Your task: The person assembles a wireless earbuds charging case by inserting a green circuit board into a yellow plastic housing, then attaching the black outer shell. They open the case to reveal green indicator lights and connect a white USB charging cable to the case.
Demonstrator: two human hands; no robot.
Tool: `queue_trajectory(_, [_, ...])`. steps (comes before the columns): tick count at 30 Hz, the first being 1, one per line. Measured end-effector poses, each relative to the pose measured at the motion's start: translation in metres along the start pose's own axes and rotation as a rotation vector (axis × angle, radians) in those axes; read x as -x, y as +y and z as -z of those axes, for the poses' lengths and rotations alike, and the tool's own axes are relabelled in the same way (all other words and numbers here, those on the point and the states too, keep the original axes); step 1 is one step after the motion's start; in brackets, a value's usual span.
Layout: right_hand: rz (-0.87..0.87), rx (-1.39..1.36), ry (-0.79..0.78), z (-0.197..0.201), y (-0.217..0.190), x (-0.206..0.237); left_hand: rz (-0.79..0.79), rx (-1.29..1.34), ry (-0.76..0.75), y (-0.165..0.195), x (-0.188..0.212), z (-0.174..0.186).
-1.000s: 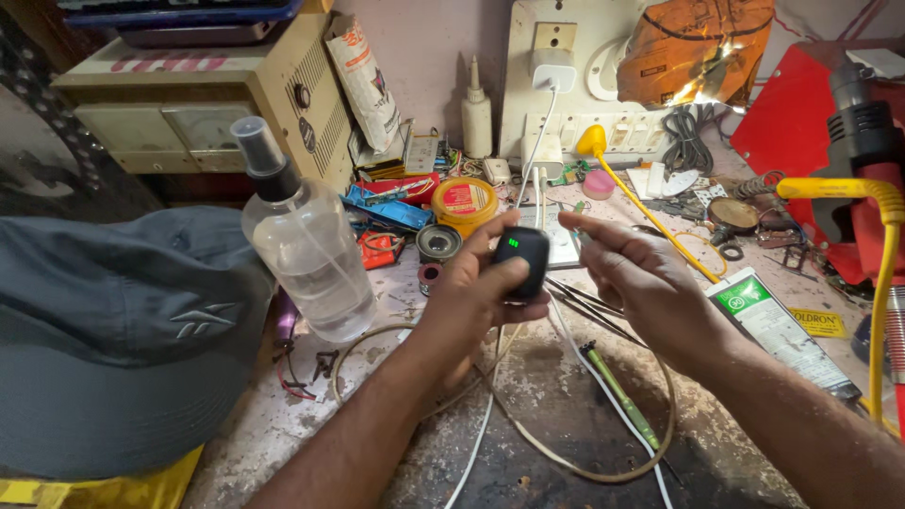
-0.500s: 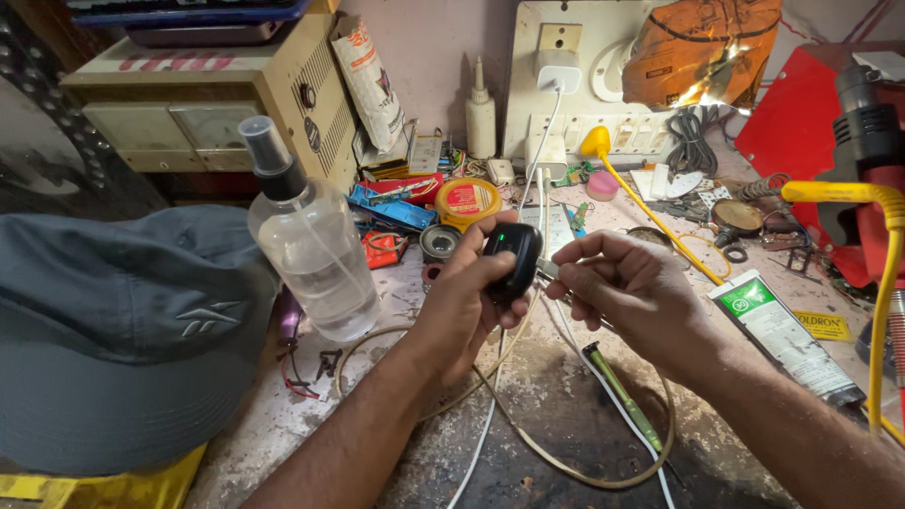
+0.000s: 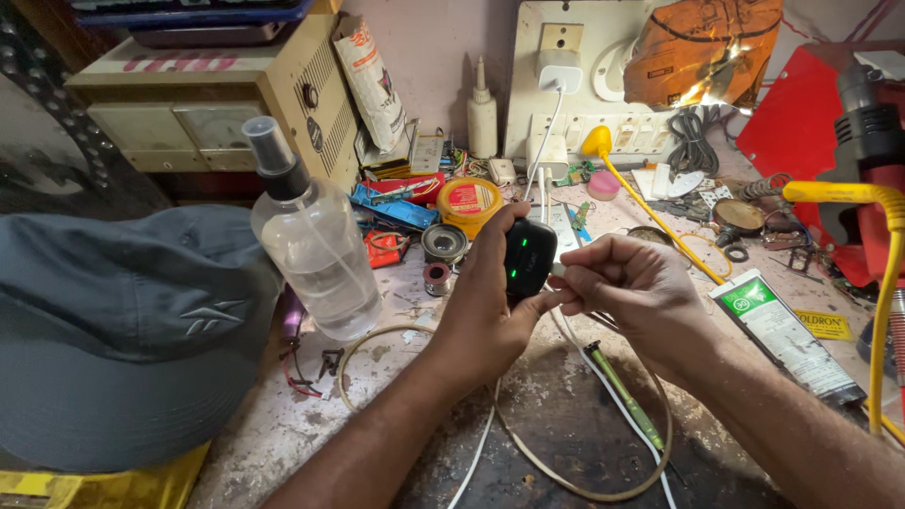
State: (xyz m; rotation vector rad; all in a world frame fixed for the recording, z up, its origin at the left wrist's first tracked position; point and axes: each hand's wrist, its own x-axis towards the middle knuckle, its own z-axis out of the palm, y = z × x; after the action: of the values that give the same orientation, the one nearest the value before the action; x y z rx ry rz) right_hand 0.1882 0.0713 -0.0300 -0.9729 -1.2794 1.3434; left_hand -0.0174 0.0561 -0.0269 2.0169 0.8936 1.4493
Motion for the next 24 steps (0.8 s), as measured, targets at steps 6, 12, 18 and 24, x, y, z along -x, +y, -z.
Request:
queue_trajectory(6, [0.017,0.229,-0.005,-0.001,-0.005,0.0,0.053,0.052,-0.042,0.003,0.0,0.002])
queue_trajectory(12, [-0.018,0.334,-0.019,-0.005,-0.012,0.001,-0.019,0.003,-0.06,0.01,0.0,0.012])
queue_trajectory(18, [0.047,0.361,-0.099,-0.007,-0.015,0.002,0.194,0.268,-0.104,0.009,-0.002,0.013])
queue_trajectory(24, [0.041,0.676,0.063,-0.011,-0.011,0.006,0.208,0.231,-0.115,0.008,-0.005,0.013])
